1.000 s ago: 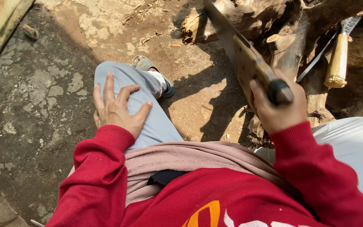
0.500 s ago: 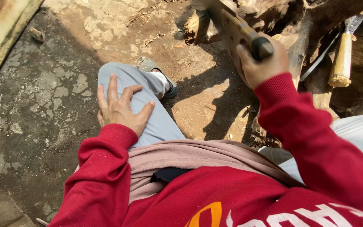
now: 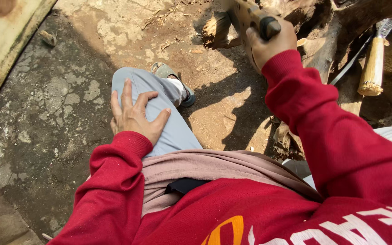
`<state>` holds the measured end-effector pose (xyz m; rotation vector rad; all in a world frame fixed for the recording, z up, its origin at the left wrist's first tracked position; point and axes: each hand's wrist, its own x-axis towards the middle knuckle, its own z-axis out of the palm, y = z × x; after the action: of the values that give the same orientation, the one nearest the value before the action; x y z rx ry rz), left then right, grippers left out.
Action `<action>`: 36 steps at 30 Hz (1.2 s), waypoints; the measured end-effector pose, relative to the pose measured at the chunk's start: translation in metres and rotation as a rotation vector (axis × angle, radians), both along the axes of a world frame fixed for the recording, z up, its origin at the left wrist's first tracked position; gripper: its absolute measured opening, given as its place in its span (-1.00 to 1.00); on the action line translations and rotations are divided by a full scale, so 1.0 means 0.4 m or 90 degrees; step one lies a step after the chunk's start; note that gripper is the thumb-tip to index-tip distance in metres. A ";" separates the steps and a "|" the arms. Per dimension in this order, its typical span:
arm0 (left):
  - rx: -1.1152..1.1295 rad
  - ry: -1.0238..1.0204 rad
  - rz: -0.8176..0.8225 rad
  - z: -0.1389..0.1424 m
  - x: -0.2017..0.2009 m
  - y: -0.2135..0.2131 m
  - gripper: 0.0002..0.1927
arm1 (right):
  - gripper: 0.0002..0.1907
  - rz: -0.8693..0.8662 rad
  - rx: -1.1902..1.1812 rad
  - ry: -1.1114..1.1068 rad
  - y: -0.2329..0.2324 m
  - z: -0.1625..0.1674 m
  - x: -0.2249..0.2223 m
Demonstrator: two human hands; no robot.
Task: The person sits on the ground among cut tree branches and saws a branch with a hand saw, steadying the wood with the other hand. Earlier they handle a wooden mallet and a chisel-like tool near the branches before switching to sawing.
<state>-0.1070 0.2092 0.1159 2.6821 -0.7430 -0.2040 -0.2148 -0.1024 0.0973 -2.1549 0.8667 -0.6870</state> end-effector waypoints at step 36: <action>0.010 -0.002 -0.004 0.004 0.003 -0.009 -0.46 | -0.88 -0.022 0.084 -0.073 0.061 -0.026 -0.036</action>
<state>-0.1059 0.2057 0.1174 2.6954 -0.7529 -0.2082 -0.2291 -0.0782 0.0869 -1.9678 0.8651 -0.7424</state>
